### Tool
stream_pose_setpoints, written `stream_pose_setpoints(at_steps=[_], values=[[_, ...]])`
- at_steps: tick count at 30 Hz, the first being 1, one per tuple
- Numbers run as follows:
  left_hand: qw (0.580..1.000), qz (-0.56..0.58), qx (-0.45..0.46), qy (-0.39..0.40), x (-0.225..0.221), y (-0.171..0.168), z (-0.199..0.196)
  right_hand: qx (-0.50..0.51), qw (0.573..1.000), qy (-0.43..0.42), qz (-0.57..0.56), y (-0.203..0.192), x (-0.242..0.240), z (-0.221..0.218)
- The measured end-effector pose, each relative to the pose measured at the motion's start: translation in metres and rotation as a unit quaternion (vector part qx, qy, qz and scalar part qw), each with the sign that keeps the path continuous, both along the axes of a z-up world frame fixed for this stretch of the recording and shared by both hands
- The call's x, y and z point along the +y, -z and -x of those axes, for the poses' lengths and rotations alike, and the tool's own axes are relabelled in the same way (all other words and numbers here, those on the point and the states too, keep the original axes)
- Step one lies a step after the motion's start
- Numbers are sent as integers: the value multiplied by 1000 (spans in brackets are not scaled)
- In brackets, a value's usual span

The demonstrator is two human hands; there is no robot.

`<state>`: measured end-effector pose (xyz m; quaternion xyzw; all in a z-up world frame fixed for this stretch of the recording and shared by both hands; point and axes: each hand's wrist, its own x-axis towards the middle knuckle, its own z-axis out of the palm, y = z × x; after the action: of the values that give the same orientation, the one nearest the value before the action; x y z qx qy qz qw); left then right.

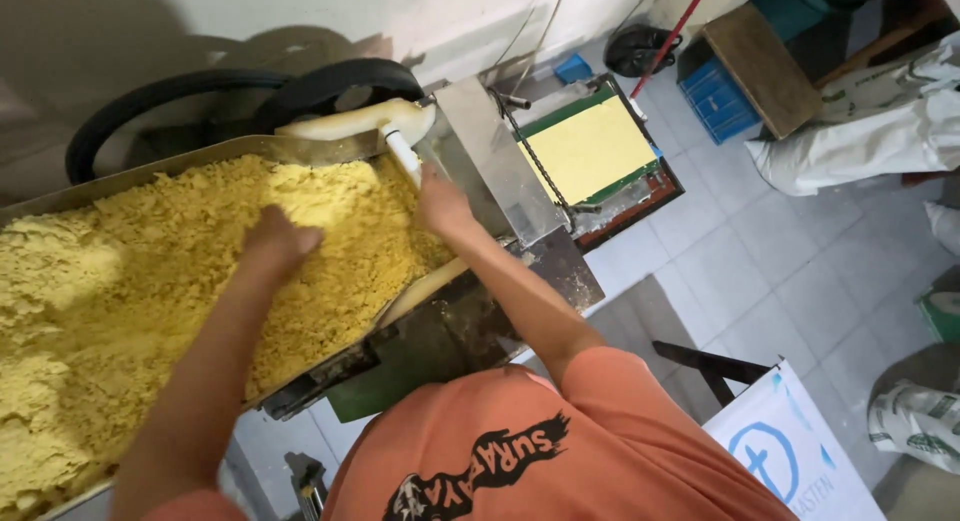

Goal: Manually feeding and spreading yellow food material into a processing machine's intake tray.

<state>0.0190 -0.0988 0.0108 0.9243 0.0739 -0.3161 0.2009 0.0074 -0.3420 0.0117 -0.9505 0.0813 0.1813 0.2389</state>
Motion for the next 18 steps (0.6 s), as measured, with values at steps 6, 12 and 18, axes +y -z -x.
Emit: stream_pose_setpoints(at_steps=[6,12,18], values=[[995,57,-72,31,-49,13,1,-45,996,30,-66,7,-42,-11],[983,4,-106,151,-72,62,9,-61,998,14,-23,-25,-37,-7],[938,-46,-144,311,-60,122,38,-36,999,10,-24,-24,-9,3]])
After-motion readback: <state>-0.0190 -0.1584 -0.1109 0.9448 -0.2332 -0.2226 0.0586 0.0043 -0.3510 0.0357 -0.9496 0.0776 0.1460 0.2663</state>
